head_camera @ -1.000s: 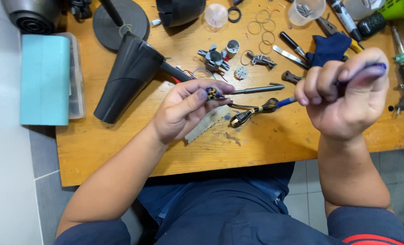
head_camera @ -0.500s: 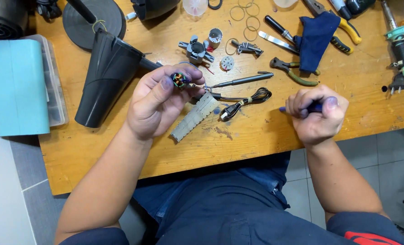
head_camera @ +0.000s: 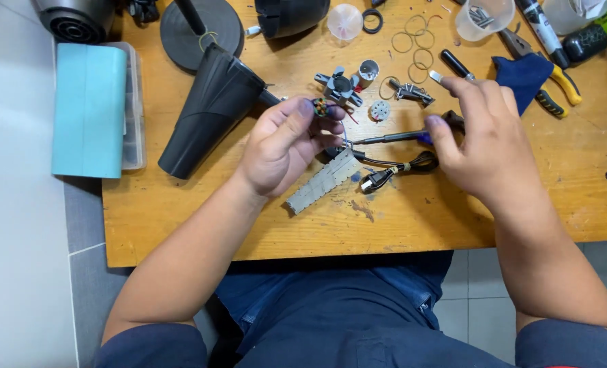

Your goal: Testing and marking a small electric motor component before assembling it into a housing on a workshop table.

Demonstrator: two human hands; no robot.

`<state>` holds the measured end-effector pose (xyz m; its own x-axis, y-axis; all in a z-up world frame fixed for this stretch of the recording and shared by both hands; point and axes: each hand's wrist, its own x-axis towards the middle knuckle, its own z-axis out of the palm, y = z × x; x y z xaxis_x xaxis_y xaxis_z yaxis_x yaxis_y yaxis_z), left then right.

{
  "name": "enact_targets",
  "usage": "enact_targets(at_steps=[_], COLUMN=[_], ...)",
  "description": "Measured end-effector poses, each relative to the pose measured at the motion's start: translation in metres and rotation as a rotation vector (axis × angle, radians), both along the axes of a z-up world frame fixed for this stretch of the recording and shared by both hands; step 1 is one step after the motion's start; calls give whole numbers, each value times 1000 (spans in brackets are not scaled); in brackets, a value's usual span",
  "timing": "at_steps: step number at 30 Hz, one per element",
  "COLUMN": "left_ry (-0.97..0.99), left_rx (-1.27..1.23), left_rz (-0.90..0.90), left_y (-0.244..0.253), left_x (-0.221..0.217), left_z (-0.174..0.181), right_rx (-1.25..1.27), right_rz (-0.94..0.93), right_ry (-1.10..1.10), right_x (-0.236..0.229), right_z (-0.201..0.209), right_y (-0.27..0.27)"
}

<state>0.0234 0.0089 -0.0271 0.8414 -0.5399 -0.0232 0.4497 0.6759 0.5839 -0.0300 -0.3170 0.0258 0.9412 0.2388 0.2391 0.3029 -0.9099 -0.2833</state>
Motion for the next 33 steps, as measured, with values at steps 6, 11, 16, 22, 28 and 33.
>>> enact_targets(at_steps=[6,11,16,22,28,33], left_ry=[-50,-38,39,-108,-1005,-1210], left_rx=[-139,-50,-27,200,1023,1213], left_rz=[-174,-93,-91,-74,582,618], left_y=[-8,-24,-33,-28,-7,-11], left_x=[-13,-21,-32,-28,1,11], left_z=[-14,-13,-13,3,19,5], right_rx=[795,1169,1178,1302,1258,1166], right_rz=[433,422,385,342,171,205], right_ry=[347,236,222,189,128,79], right_x=[14,19,14,10,21,29], right_z=[11,-43,-45,-40,-32,-24], right_y=[71,79,77,76,52,52])
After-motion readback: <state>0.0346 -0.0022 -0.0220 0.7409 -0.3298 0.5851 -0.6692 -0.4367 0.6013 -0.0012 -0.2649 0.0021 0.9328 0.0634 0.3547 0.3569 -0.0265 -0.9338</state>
